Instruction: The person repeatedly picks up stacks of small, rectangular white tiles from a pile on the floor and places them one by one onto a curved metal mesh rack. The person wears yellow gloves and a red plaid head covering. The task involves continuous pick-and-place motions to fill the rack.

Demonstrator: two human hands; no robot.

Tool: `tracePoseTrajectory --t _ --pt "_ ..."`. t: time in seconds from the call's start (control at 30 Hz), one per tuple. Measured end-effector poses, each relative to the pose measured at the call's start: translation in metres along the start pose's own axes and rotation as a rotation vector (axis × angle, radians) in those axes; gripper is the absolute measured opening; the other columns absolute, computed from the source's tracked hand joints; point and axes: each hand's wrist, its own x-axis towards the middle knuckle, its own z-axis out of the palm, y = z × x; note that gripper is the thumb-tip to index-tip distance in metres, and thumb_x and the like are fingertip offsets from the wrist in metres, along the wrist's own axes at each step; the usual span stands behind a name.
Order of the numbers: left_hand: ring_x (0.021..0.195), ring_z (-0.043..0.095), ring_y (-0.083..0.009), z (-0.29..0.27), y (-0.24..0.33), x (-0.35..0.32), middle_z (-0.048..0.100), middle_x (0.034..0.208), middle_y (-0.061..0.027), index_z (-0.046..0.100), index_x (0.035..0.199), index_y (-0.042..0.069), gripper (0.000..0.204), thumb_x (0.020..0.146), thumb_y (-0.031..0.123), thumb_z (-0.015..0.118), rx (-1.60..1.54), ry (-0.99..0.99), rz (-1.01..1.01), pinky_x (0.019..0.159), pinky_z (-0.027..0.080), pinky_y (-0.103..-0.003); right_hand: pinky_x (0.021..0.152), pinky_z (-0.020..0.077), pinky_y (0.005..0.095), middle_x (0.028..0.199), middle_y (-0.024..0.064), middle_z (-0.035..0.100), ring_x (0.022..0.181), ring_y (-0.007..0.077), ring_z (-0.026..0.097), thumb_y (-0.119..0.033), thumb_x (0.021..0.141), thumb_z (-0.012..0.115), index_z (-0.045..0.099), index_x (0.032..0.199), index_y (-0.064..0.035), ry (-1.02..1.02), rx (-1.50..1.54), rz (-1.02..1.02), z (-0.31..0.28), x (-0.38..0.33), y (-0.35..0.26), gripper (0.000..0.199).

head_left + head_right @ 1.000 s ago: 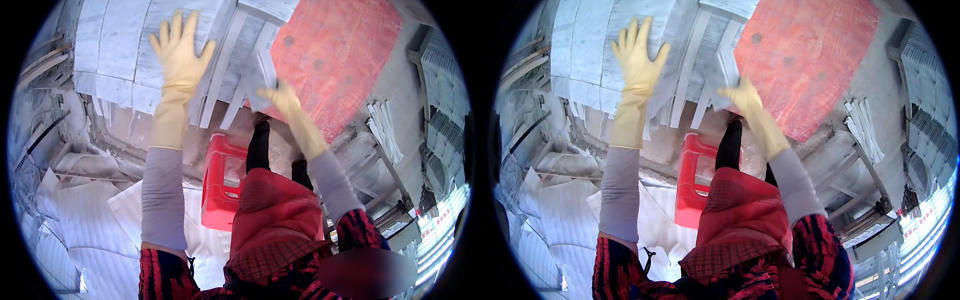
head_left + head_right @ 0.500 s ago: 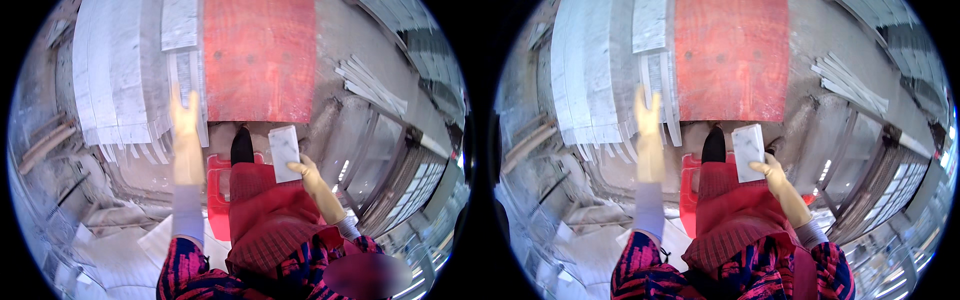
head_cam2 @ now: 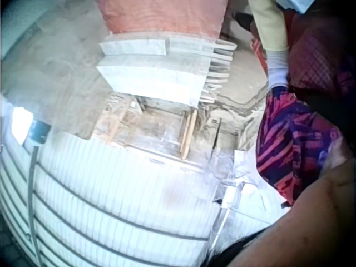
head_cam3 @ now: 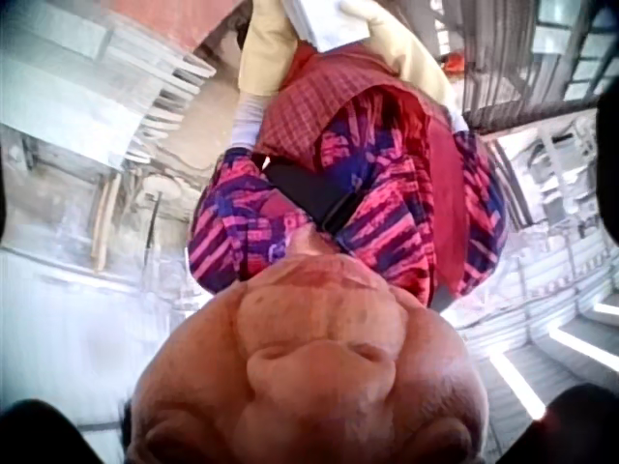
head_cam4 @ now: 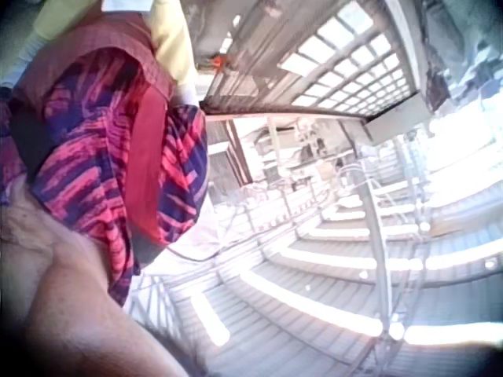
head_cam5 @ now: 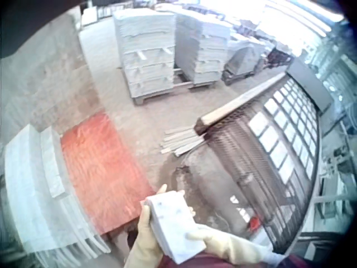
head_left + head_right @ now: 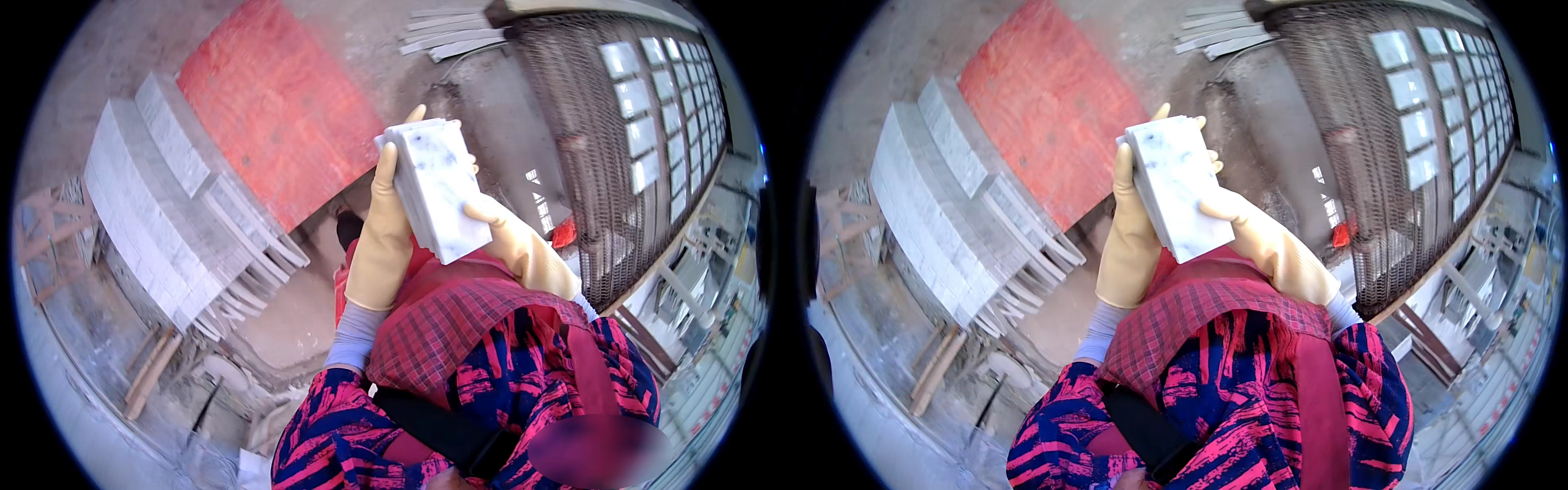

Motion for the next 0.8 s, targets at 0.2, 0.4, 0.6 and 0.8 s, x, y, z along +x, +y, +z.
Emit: tracePoseTrajectory --t 0.2,0.4,0.6,0.8 --pt "0.123 0.067 -0.0330 0.064 -0.067 0.043 0.064 0.146 -0.0150 0.046 0.162 0.018 0.080 0.098 0.063 0.063 0.232 0.162 -0.059 0.106 0.055 -0.051 0.084 0.0567 0.0335 0.118 0.0116 0.077 0.094 0.0203 0.072 -0.047 0.094 0.078 0.067 0.139 -0.0005 0.308 -0.564 -0.143 -0.066 -0.079 -0.055 0.066" --pt "0.131 0.062 -0.0273 0.108 -0.103 0.063 0.065 0.144 -0.0084 0.048 0.162 0.019 0.083 0.094 0.061 0.070 0.375 0.087 -0.228 0.114 0.049 -0.047 0.093 0.0542 0.0325 0.123 0.0145 0.075 0.101 0.0188 0.071 -0.046 0.092 0.080 0.064 0.144 -0.0011 0.686 -0.868 -0.534 -0.073 -0.130 -0.054 0.071" --pt "0.130 0.061 -0.0283 0.121 -0.124 0.075 0.064 0.144 -0.0109 0.047 0.161 0.013 0.085 0.097 0.067 0.062 0.364 -0.049 -0.314 0.114 0.048 -0.047 0.084 0.0558 0.0312 0.102 0.0082 0.075 0.092 0.0169 0.072 -0.023 0.082 0.093 0.070 0.118 -0.0004 0.581 -0.417 -0.657 -0.098 -0.136 -0.055 0.049" --pt "0.148 0.046 -0.0307 0.130 -0.132 0.072 0.049 0.163 -0.0117 0.038 0.167 0.013 0.089 0.101 0.071 0.052 0.325 -0.236 -0.346 0.127 0.032 -0.049 0.074 0.0582 0.0314 0.093 0.0071 0.073 0.081 0.0169 0.072 -0.008 0.084 0.090 0.066 0.103 -0.0046 0.445 0.036 -0.719 -0.107 -0.148 -0.053 0.031"
